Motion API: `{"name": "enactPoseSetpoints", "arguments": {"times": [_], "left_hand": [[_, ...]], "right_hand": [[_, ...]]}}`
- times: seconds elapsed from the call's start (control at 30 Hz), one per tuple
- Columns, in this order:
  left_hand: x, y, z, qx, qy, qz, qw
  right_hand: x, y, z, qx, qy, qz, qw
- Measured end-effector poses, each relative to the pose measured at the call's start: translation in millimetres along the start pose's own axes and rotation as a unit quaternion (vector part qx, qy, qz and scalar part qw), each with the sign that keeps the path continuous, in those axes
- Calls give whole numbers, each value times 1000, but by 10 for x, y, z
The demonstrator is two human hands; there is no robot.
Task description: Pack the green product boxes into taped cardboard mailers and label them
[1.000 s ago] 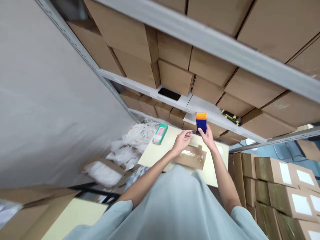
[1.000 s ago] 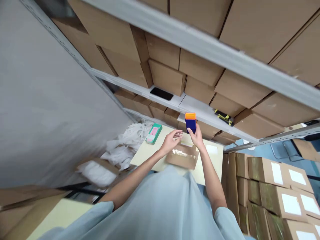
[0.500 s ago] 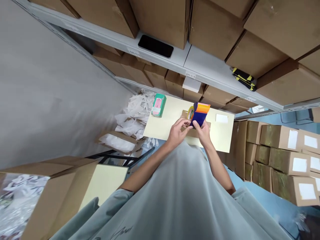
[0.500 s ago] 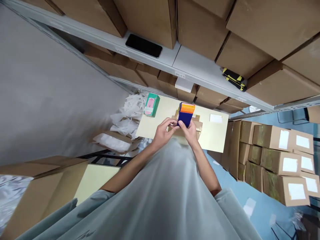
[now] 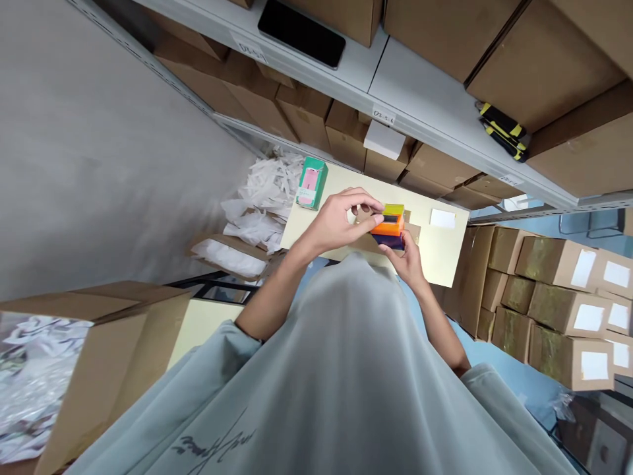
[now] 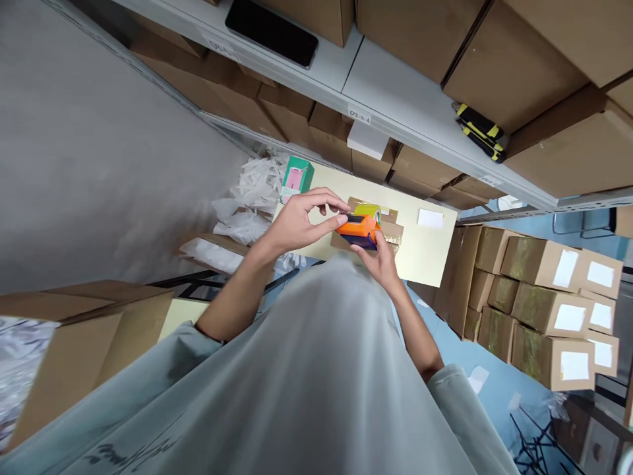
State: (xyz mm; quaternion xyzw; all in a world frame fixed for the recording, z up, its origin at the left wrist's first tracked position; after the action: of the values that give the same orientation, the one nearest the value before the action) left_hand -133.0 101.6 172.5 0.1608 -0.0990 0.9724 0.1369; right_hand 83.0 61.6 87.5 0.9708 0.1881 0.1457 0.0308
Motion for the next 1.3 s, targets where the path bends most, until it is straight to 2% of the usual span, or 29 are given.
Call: {"name": "enactPoseSetpoints", "arguments": {"times": [0.07,0.33,0.5,0.63,0.77,0.87,0.97,1.07,1.2,1.3], "left_hand": [[-11,-27,-19,13,12,-23,1000],[-111,-43,-113,37,38,-41,998],[-158,25,-154,57,38,-9,998],[-183,119,-27,18,-16,26,999],[-259,272,134,-9,-49,47,998],[-269,471,101,32,-38,83,995],[-193,749,-185,117,9,153,981],[-206,965,-717,198,76,184,960],[-416,1023,-1532,258,166,192,932],[-601,977,-1970,279,224,201,912]], "right_hand": [[40,39,21,-2,21,-7,1000],[118,164,65,1,67,-39,997],[191,192,124,4,119,-22,993],[266,214,66,24,185,-20,982],[317,336,-63,30,250,-78,965],[412,512,-80,-3,311,-142,940],[570,658,-24,-64,373,-207,902],[703,636,36,-130,397,-276,866],[756,286,107,-181,387,-346,835],[736,-48,219,-192,367,-381,827]]}}
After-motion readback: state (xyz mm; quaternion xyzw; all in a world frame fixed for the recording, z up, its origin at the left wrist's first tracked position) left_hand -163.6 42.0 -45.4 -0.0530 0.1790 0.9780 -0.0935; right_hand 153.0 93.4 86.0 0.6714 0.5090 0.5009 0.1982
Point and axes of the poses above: each hand's wrist, its own y-axis away from the middle knuckle, its own x-axis out of the back of the hand, z = x × y, the point moved 7 cm from there along -y, towards the middle knuckle, and after that the axes turned 8 degrees about -z, right-handed, at the moved point
